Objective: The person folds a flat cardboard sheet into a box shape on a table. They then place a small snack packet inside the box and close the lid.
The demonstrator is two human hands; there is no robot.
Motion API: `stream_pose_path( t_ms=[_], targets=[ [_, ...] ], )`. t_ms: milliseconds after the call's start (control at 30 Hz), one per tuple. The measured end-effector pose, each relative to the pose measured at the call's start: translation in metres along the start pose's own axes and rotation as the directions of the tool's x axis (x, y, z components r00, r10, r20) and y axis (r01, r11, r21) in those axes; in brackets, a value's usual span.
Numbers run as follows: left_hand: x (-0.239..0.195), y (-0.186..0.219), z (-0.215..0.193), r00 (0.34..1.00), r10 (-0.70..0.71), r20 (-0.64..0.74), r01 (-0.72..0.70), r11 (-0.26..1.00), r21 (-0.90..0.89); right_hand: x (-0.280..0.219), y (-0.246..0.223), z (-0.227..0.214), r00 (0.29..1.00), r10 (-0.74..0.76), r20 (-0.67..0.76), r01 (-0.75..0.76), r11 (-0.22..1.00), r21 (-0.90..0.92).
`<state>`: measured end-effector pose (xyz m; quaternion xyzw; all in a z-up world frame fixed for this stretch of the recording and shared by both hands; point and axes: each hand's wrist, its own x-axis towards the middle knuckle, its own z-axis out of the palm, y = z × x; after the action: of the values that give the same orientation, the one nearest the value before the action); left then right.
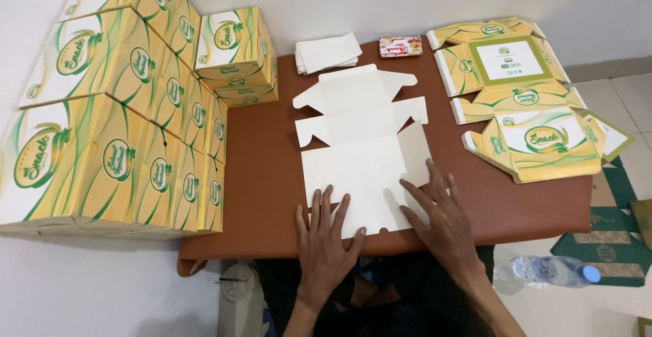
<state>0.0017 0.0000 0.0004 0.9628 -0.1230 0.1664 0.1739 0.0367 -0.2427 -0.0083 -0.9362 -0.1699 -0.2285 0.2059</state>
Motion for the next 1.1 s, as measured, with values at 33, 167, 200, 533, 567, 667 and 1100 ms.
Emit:
stream_pose_path(
  t_ms=[33,167,200,533,567,667,1100],
  targets=[
    [0.001,-0.001,0.000,1.000,0.001,0.006,-0.001,1.000,0.015,0.005,-0.001,-0.001,0.998,-0.069,0.015,0.068,0.996,0.052],
    [0.002,-0.001,-0.002,1.000,-0.011,0.020,0.011,1.000,-0.021,0.015,-0.006,0.005,0.982,-0.124,0.139,0.112,0.990,0.090],
    [0.002,-0.001,-0.002,1.000,-0.008,0.016,0.009,1.000,-0.018,0.014,-0.004,0.010,0.980,-0.161,0.113,0.154,0.986,0.066],
    [-0.001,-0.002,-0.001,1.000,-0.013,0.001,0.013,0.999,-0.034,0.034,-0.001,0.006,0.997,0.003,0.080,-0.016,0.987,0.157],
    [0.000,-0.002,0.000,1.000,-0.012,-0.002,0.012,0.999,-0.035,0.036,0.003,0.008,0.997,0.001,0.078,-0.014,0.988,0.155],
    [-0.001,-0.002,0.000,1.000,-0.005,-0.015,0.004,1.000,-0.014,0.037,0.010,0.016,0.937,-0.091,0.338,-0.035,0.937,0.348],
    [0.029,-0.021,0.006,0.953,-0.301,-0.034,0.300,0.953,-0.033,0.026,0.015,0.039,0.945,-0.228,0.235,0.212,0.973,0.094]
  ],
)
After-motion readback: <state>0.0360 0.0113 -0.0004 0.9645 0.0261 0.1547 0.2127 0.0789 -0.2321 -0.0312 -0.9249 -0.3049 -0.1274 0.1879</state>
